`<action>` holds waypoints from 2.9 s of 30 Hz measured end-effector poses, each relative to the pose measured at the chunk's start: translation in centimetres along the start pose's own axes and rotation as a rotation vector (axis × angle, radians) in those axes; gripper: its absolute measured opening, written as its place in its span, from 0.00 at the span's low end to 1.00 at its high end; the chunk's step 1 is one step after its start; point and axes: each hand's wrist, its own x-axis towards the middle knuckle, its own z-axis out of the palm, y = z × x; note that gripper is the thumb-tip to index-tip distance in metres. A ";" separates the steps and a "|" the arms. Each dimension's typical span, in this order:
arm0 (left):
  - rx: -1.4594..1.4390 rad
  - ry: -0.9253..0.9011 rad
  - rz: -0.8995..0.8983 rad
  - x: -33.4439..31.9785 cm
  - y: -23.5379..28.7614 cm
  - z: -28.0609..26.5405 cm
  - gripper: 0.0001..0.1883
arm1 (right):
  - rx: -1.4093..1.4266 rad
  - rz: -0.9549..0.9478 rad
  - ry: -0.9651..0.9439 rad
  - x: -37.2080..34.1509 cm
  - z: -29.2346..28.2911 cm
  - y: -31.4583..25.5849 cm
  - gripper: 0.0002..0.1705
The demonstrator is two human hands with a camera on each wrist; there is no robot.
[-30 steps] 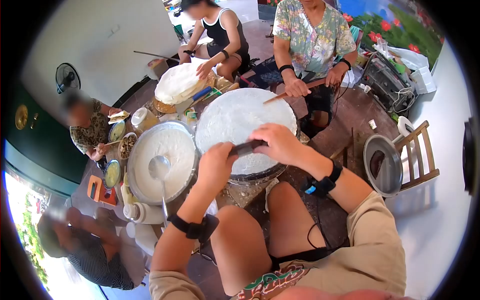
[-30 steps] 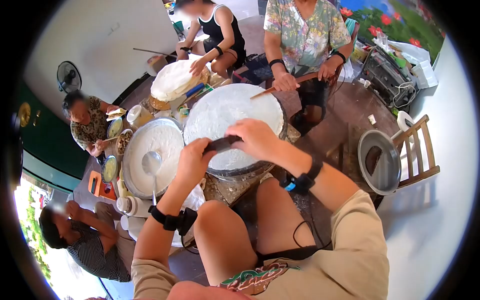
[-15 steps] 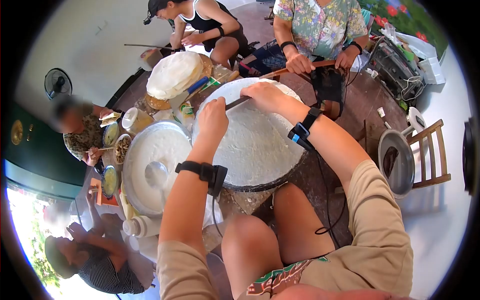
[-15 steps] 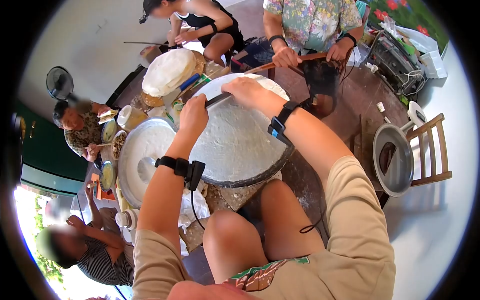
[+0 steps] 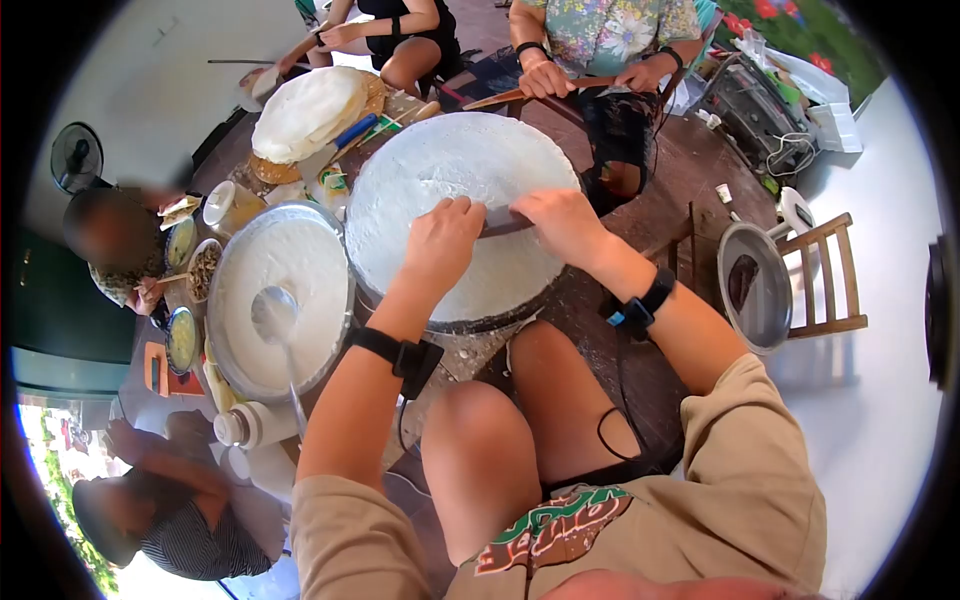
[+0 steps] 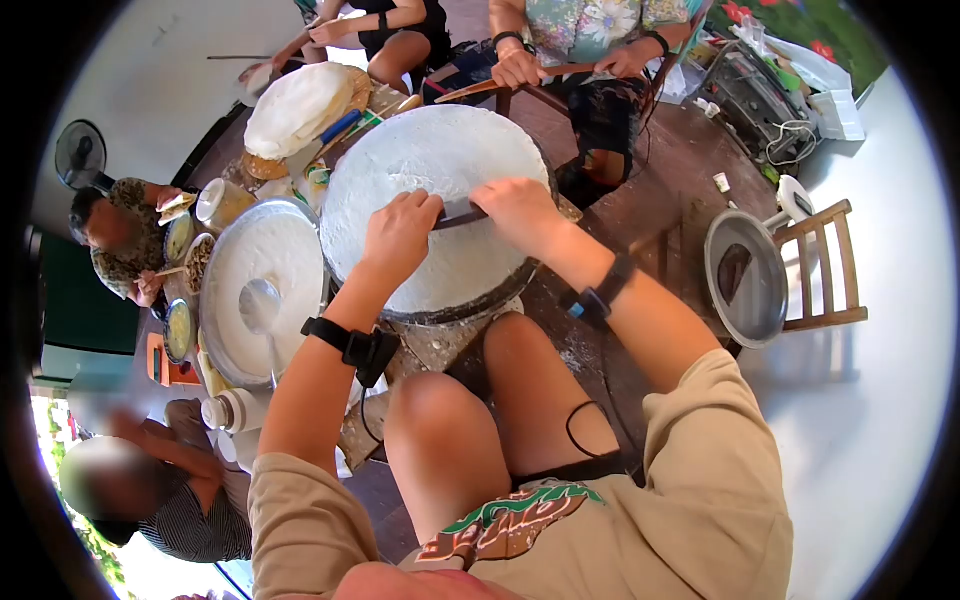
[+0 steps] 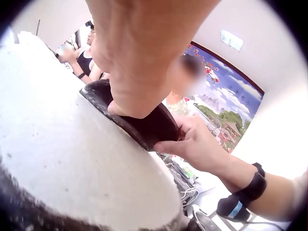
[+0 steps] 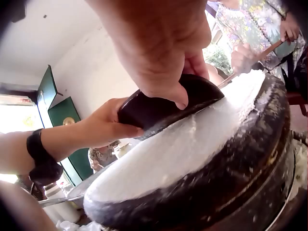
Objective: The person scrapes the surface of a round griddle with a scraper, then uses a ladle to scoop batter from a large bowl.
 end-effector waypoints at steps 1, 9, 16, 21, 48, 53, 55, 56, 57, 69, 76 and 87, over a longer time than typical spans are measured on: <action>0.000 -0.006 0.015 -0.6 0.6 -0.1 0.08 | -0.004 0.015 0.004 -1.0 -0.4 -0.9 0.09; -0.020 -0.060 0.072 -5.0 3.3 -1.6 0.11 | -0.053 0.084 -0.003 -6.0 -1.1 -6.3 0.07; -0.043 -0.086 0.067 -8.6 3.9 -2.8 0.13 | -0.134 0.077 -0.112 -7.3 -1.4 -10.5 0.04; -0.070 -0.099 0.042 -10.5 4.3 -3.7 0.13 | -0.109 0.042 -0.117 -8.2 -2.0 -12.6 0.03; -0.018 0.127 -0.226 7.0 -16.6 2.9 0.14 | -0.122 0.027 -0.059 17.3 5.6 4.0 0.09; -0.011 0.043 -0.214 5.3 -16.7 1.4 0.11 | -0.167 0.016 -0.112 16.9 6.9 1.6 0.08; 0.015 0.030 -0.205 3.7 -16.1 0.7 0.10 | -0.204 -0.029 -0.144 16.0 6.1 -0.4 0.08; 0.018 0.021 -0.209 2.6 -15.4 0.1 0.09 | -0.202 -0.026 -0.162 15.4 5.7 -1.5 0.07; 0.021 0.010 -0.214 1.5 -14.6 -0.5 0.09 | -0.199 -0.023 -0.180 14.7 5.2 -2.5 0.07; 0.030 -0.027 -0.204 -9.3 -3.4 -3.4 0.08 | -0.128 -0.101 -0.139 2.2 1.8 -10.5 0.02; 0.045 -0.004 -0.186 -12.5 1.5 -3.7 0.08 | -0.080 -0.084 -0.129 -3.3 0.4 -12.8 0.01; -0.068 -0.171 -0.210 -11.0 1.4 -8.3 0.09 | 0.070 -0.145 -0.218 -2.0 -4.0 -11.8 0.03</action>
